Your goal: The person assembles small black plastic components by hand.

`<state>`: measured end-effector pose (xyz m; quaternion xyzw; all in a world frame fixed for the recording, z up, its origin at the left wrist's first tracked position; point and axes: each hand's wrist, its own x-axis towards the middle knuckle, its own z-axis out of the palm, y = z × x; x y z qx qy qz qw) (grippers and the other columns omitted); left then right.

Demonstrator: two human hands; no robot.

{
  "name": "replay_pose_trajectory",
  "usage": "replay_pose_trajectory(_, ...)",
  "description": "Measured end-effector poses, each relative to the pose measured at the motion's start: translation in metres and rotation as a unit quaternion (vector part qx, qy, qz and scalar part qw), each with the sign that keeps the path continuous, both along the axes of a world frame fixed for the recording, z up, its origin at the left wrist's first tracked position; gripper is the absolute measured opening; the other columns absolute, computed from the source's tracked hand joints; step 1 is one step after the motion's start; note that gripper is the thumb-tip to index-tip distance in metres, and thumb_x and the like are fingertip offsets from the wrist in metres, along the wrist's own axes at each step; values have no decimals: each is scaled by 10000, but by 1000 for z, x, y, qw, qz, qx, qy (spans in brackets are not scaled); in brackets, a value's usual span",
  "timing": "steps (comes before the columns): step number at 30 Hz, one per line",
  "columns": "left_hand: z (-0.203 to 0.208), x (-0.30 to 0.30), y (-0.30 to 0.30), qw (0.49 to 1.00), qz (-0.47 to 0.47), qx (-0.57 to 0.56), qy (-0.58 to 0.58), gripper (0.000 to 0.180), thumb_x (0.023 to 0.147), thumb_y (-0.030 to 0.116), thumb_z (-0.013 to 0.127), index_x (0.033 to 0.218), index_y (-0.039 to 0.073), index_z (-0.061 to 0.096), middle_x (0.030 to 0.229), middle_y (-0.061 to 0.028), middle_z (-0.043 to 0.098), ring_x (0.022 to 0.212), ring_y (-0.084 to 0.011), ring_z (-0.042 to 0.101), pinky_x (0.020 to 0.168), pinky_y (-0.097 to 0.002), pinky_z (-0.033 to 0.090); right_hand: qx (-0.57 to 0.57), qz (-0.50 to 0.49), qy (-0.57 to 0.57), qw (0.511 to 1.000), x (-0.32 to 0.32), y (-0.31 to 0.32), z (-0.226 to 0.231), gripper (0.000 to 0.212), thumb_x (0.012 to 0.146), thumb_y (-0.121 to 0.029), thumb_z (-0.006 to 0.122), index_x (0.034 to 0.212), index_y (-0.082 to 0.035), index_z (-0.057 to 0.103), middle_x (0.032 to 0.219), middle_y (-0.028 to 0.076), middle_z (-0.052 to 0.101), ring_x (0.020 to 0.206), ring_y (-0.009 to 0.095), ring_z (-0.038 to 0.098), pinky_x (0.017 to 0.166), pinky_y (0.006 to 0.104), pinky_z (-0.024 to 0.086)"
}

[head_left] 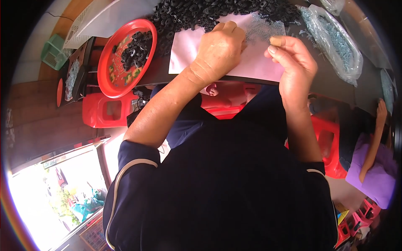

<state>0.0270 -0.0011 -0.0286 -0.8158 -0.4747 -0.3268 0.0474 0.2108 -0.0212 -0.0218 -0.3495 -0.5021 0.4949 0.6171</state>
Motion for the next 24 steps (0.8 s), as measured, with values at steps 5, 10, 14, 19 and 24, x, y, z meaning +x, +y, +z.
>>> replay_pose_trajectory(5, 13, -1, -19, 985, -26, -85, -147, 56, 845, 67, 655, 874, 22, 639, 806, -85, 615, 728, -207, 623, 662, -330, 505, 47, 32, -130, 990, -7, 9, -1, 134, 856, 24, 640, 983, 22, 683, 891, 33, 696, 812, 69, 617, 753, 224, 498)
replay_pose_trajectory(10, 27, -8, -33, 859, -29, -304, -411, 127, 911, 125, 655, 906, -2, 642, 763, 12, 594, 685, -38, 496, 584, -196, 409, 11, 133, -121, 984, -20, 13, 3, 135, 896, -25, 636, 1018, 12, 679, 882, 33, 687, 822, 71, 610, 755, 223, 497)
replay_pose_trajectory(14, 34, -16, -38, 807, -21, -362, -466, 130, 885, 106, 649, 899, -24, 646, 744, -21, 617, 668, -68, 522, 609, -232, 441, 1, 123, -96, 988, -30, 9, 11, 119, 904, -28, 634, 1008, 13, 674, 868, 27, 676, 809, 73, 601, 745, 223, 495)
replay_pose_trajectory(19, 40, -20, -30, 771, -21, -411, -486, 133, 902, 131, 662, 894, -2, 667, 749, -16, 602, 643, -65, 518, 535, -221, 402, 19, 122, -73, 990, -30, 12, 9, 92, 892, -27, 650, 969, 16, 672, 849, 28, 672, 782, 70, 602, 718, 222, 491)
replay_pose_trajectory(24, 33, -34, 35, 998, -3, 57, -33, 158, 825, 212, 698, 843, 55, 715, 764, -99, 615, 708, -256, 604, 655, -350, 485, -18, 67, -47, 996, -23, 14, 8, 101, 881, -37, 667, 969, 13, 675, 825, 30, 660, 729, 88, 604, 686, 224, 490)
